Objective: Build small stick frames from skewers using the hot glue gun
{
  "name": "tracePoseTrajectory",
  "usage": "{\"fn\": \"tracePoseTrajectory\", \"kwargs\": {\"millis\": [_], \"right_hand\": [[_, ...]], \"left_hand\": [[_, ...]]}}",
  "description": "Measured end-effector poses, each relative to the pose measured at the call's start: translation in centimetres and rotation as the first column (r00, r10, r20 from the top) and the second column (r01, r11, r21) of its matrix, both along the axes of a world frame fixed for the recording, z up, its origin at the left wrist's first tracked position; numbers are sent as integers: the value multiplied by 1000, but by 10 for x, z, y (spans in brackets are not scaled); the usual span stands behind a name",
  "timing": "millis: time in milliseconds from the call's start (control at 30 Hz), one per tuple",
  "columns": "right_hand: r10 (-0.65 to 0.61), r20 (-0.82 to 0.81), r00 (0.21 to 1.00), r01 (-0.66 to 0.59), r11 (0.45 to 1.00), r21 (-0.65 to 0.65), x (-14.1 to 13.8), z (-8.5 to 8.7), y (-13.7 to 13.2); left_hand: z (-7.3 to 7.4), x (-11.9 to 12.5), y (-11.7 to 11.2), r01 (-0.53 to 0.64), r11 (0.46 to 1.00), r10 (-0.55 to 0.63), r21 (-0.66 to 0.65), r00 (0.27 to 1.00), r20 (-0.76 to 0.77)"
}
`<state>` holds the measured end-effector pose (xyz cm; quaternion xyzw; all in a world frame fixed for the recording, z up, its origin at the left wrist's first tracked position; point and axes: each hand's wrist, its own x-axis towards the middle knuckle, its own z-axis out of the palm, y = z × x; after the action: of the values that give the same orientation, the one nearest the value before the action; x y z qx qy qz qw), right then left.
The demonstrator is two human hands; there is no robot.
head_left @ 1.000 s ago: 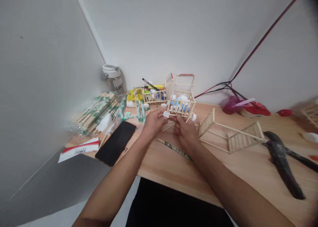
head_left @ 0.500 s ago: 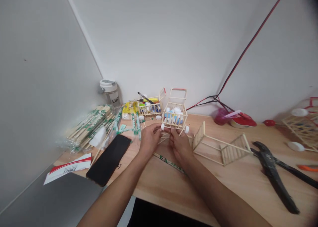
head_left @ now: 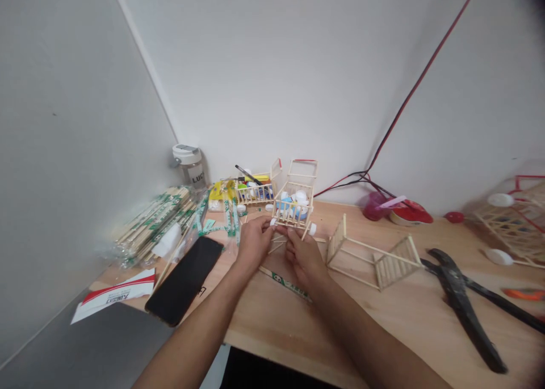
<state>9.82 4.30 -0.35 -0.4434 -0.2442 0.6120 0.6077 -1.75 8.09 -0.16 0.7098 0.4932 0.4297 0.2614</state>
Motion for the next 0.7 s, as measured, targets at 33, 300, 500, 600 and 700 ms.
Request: {"fn": "tracePoseTrajectory", "kwargs": {"millis": [33,300,500,600,700], "right_hand": [[15,-8,1000,-15,1000,-9,1,1,-2],[114,-78,990,-122,987,-101,4,6,-13],[311,-29,950,-313,947,-79,10,14,-35],[429,186,884,-421,903,-84,21,9,-51],[465,328,823,-459,883,-100,33,3,-62]], "left_hand": [[-2,-1,2,-11,1000,11,1,1000,-9],[-12,-5,17,-118,993,119,14,988,-95],[-11,-5,18,-138,989,144,44,974,-174],[-9,-5,18,-116,993,121,35,971,-205],[-8,-3,17,-86,996,89,26,968,-235]]}}
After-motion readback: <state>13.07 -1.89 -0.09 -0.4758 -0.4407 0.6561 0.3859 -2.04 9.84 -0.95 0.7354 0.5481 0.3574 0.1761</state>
